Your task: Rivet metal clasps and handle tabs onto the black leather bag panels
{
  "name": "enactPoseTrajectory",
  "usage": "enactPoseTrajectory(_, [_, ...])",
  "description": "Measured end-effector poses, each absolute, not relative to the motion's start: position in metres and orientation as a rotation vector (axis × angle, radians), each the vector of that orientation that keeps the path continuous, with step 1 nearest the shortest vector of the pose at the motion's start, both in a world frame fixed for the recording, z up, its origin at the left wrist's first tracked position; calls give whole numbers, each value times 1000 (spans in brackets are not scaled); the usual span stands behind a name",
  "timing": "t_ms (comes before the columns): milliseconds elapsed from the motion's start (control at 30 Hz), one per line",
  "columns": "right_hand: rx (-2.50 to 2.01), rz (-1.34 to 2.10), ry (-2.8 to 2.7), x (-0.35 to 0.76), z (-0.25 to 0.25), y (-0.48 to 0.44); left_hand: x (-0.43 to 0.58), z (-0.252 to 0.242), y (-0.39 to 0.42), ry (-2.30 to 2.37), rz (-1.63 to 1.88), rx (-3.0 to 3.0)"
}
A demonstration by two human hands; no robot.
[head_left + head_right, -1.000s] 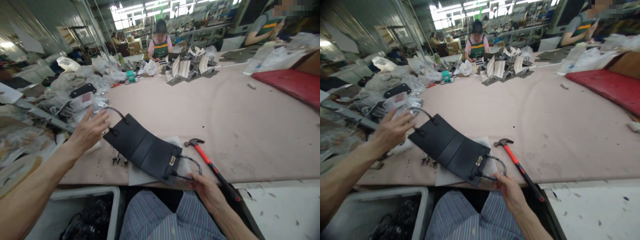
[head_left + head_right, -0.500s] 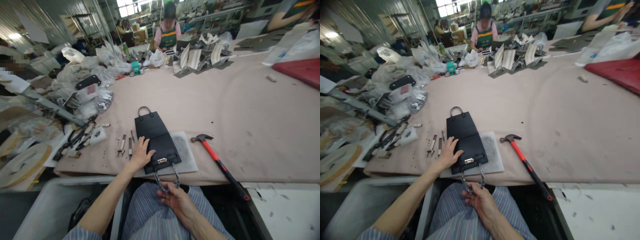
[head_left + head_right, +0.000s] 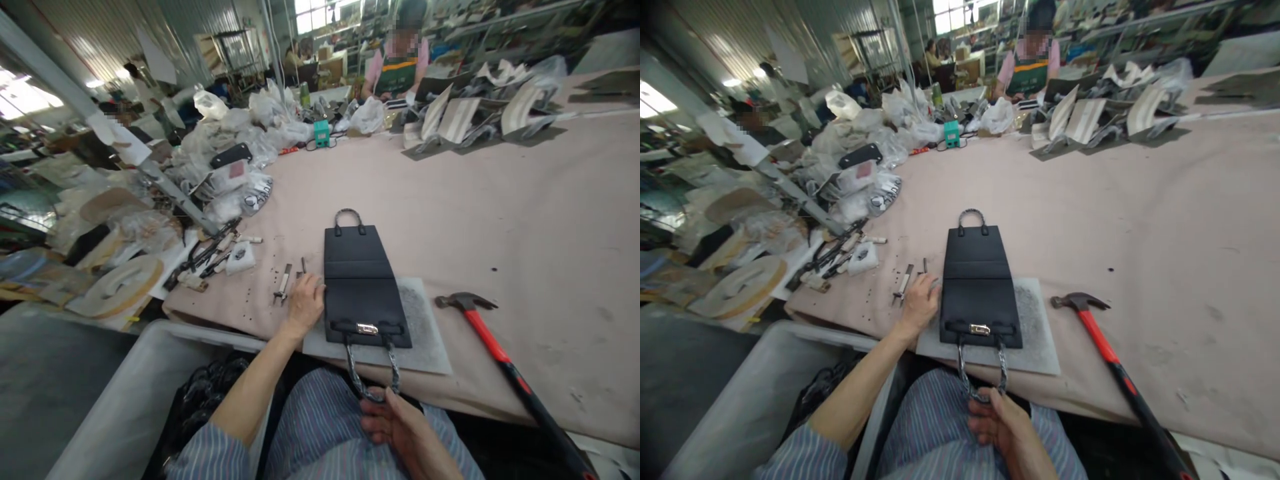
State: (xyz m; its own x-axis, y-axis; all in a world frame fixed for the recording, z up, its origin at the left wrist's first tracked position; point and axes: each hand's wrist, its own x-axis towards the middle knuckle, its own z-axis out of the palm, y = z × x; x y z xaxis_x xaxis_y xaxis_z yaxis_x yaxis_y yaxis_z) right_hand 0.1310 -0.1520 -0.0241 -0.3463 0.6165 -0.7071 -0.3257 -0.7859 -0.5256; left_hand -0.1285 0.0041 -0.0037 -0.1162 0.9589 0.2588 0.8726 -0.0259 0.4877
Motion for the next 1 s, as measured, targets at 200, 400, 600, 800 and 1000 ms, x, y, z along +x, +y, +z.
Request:
enactPoseTrajectory(200, [-1648, 1993, -1152, 171, -9, -141, -218, 8, 10, 2465, 240, 1410])
enactPoseTrajectory(400, [-1699, 1230, -1587, 168, 29, -94, -232, 5, 42, 2305, 115, 1310])
enactPoseTrajectory(600, [-1383, 553, -2145, 137, 26, -53, -231, 10, 51, 2198, 279, 1187])
enactPoseTrajectory(800, [-1307, 358, -2415, 122, 10, -36, -216, 10, -1, 1862, 911, 1053])
enactPoseTrajectory(1000, [-1289, 436, -2351, 124, -2, -31, -155, -15, -44, 1512, 1384, 943])
